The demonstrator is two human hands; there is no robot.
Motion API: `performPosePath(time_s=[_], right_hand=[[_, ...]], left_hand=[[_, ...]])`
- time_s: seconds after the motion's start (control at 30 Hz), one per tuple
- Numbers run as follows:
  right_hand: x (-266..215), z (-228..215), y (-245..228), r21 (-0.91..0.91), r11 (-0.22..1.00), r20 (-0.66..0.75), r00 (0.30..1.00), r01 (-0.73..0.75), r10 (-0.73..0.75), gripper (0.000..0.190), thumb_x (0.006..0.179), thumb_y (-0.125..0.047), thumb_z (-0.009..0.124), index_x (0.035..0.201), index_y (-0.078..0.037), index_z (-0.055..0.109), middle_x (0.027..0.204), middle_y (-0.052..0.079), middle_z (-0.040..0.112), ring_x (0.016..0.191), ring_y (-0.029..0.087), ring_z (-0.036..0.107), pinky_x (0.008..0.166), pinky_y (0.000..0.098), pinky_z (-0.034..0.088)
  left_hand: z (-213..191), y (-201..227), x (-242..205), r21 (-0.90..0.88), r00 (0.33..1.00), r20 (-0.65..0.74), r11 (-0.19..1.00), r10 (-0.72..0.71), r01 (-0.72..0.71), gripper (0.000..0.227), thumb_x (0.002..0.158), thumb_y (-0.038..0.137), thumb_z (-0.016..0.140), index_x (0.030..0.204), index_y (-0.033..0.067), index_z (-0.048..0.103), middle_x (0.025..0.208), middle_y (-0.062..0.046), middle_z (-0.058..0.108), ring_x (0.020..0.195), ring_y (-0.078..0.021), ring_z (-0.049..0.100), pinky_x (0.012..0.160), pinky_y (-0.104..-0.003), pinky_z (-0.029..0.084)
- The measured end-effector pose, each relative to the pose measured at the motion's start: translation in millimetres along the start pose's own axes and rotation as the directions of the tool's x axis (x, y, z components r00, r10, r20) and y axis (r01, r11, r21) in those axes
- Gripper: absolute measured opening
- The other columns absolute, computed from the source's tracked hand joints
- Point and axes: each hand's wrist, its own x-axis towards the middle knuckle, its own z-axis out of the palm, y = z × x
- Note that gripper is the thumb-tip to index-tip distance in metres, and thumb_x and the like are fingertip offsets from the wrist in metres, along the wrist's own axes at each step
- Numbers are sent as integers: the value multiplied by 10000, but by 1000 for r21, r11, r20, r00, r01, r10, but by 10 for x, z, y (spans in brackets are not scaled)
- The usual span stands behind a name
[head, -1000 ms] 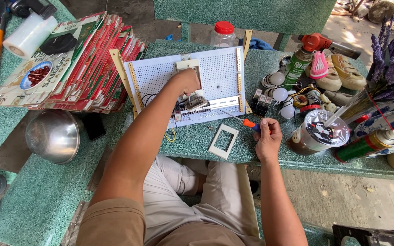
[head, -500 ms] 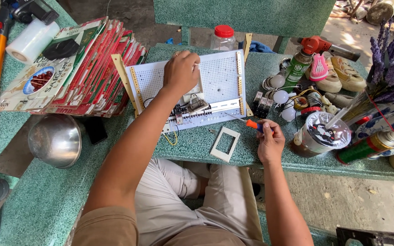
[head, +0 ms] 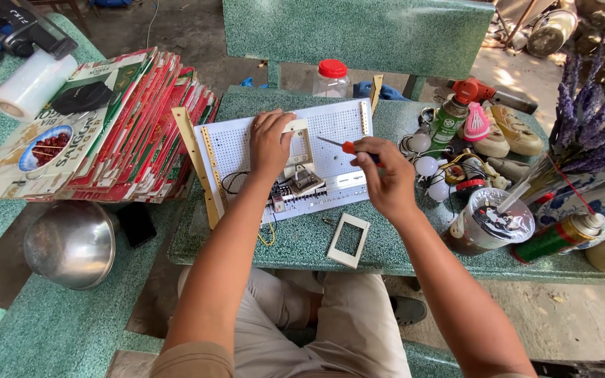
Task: The person uses a screwdriver to tighten screws on a white electrical socket mounted on a breadboard. They manipulate wires and the socket, occasionally adjusting the position of the breadboard and the socket cover.
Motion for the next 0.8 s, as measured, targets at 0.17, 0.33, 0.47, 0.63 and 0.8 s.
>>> performPosePath(time_s=[0.17,0.33,0.47,0.63,0.8], right_hand=[[176,309,-67,-66,992,136,986,105,-95,65,1001,-9,674,1031,-12,732,1029,128,742,773,279,765,661,365,631],[255,429,14,-151,970,175,971,188,-161,65,1002,-14,684,1029,-24,743,1006,121,735,768,280,746,630,353,622],[331,444,-11,-165,958,220,956,233,-194,68,1030,-21,658,1024,-25,726,992,110,719,758,280,728,625,364,594],[348,471,16,-207,917,337,905,340,-260,65,1010,-12,660,1032,-35,718,975,108,707,800,311,724,664,383,595],[312,492,-71,-254,868,488,831,427,-267,93,991,-10,633,1073,-33,669,930,131,658,814,361,696,740,468,585]], left_hand=[[94,-85,-39,-14,1000,-31,1000,-4,4,368,868,125,780,1219,179,681,1095,-35,699,1231,-254,609,1159,-437,361],[68,-28,-29,-19,999,-34,999,-31,30,346,876,145,784,1205,185,685,1084,-30,702,1235,-244,605,1159,-438,361],[110,-32,-30,-31,999,-34,999,-36,35,344,877,163,786,1203,193,680,1090,-15,699,1239,-236,599,1160,-442,361],[85,17,-31,-48,998,-37,998,-53,51,318,893,170,766,1198,180,680,1093,-34,703,1249,-243,593,1170,-445,343],[102,21,-45,-30,997,-56,998,-59,58,337,873,158,791,1193,177,686,1098,-31,703,1245,-238,590,1159,-448,352]])
